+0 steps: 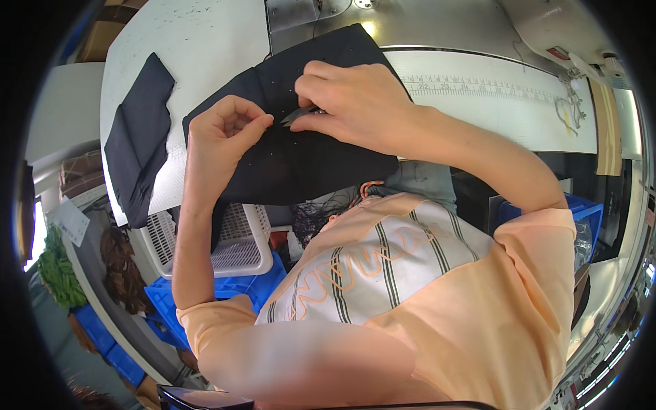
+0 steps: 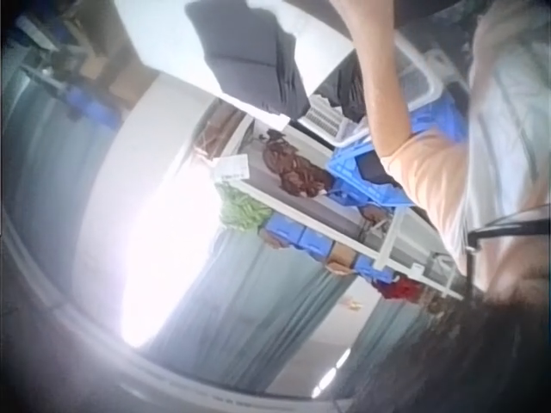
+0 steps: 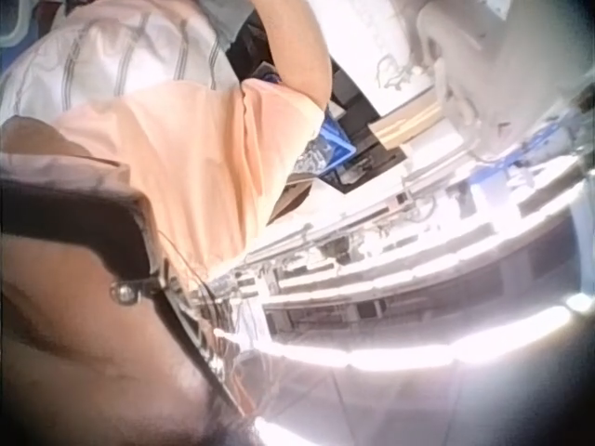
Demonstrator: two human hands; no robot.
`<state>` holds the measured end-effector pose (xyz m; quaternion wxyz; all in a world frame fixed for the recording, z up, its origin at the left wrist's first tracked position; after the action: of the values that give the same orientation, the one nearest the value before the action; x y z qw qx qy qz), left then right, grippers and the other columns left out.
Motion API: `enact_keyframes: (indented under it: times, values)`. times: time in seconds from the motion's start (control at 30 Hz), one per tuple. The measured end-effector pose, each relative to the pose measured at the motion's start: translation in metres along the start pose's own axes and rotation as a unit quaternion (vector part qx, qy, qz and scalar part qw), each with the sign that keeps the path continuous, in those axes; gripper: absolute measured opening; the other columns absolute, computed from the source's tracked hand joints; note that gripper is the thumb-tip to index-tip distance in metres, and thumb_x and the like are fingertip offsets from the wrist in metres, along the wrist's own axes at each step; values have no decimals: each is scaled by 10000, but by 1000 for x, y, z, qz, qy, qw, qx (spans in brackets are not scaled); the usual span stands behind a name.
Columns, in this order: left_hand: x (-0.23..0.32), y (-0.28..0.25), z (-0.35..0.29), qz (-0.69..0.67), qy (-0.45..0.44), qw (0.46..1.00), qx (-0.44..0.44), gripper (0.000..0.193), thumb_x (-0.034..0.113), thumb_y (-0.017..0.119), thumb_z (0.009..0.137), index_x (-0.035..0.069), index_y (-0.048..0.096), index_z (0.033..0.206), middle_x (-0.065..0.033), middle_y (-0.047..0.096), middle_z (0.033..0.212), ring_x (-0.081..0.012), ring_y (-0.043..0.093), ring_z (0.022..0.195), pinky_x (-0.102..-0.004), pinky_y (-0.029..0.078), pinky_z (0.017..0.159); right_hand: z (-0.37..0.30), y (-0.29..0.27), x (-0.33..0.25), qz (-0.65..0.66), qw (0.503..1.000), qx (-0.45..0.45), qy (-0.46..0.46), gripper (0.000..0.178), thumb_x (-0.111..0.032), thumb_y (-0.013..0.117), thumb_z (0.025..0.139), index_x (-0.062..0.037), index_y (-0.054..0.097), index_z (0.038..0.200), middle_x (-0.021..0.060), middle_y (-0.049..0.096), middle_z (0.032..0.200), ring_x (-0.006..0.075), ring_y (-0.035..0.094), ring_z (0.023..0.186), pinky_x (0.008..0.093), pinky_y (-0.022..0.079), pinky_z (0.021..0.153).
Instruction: The recorder uses a pair of snips to trim excess material and threads from several black leather panels at a sewing station.
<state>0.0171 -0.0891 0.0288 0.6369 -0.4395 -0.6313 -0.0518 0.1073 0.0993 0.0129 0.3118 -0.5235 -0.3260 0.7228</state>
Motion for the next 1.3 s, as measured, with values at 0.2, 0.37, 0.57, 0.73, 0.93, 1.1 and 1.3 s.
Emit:
enact_keyframes:
  times: [0.2, 0.37, 0.57, 0.73, 0.93, 1.1, 1.3]
  values:
    - [-6, 4, -1, -87, 32, 995, 25, 92, 43, 662, 811, -2, 649, 890, -17, 639, 738, -52, 576, 685, -199, 465, 640, 10, 9, -3, -31, 999, -2, -43, 271, -293, 708, 784, -62, 572, 822, 33, 535, 827, 230, 594, 638, 335, 458, 530]
    - [-7, 3, -2, -131, 25, 991, 21, 141, 30, 648, 820, 5, 662, 958, -15, 645, 776, -48, 579, 708, -196, 472, 664, 11, 12, -4, -54, 996, 20, -70, 263, -262, 738, 749, -62, 577, 805, 34, 509, 806, 221, 574, 606, 328, 444, 515]
    - [-8, 3, -3, -145, 28, 989, 13, 152, 23, 638, 829, -9, 662, 976, -18, 646, 785, -49, 582, 718, -190, 471, 681, 12, 16, -5, -62, 994, 34, -88, 264, -256, 746, 736, -68, 572, 799, 34, 507, 798, 227, 575, 617, 331, 446, 522]
    - [-2, 0, -17, -226, -3, 974, 5, 150, 19, 638, 839, -18, 662, 982, -30, 650, 815, -61, 588, 735, -192, 472, 688, 11, 17, -6, -76, 991, 39, -103, 253, -248, 751, 733, -74, 581, 803, 33, 519, 787, 232, 576, 639, 321, 452, 535]
    - [-35, 12, -128, 240, -6, 957, -163, 137, 42, 713, 749, 9, 685, 879, -57, 621, 690, -183, 561, 551, -283, 448, 568, -11, -40, 47, 32, 995, 66, 64, 207, -144, 753, 776, -21, 596, 832, 1, 553, 775, 89, 522, 691, 221, 423, 650]
    - [-22, 39, -144, 386, 197, 890, 144, 270, 114, 685, 731, 113, 693, 1000, -86, 621, 1067, -261, 561, 990, -468, 412, 887, -35, -66, 84, 41, 983, 120, 134, 244, -219, 762, 773, -41, 615, 853, 1, 587, 768, 88, 524, 678, 231, 427, 617]
    - [-7, 49, -83, 384, 243, 880, 137, 457, 60, 637, 738, 126, 619, 1190, -137, 585, 1247, -278, 554, 1157, -422, 442, 899, -26, -56, 77, 46, 985, 142, 88, 246, -203, 769, 768, -36, 623, 873, -20, 582, 765, 64, 488, 663, 218, 407, 607]
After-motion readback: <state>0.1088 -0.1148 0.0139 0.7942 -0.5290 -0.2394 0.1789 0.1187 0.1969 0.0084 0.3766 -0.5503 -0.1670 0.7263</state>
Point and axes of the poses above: each hand's wrist, its own z-axis towards the middle knuckle, its own y-axis out of the palm, x = y × z, the point moved 1 cm from there along z, towards the middle knuckle
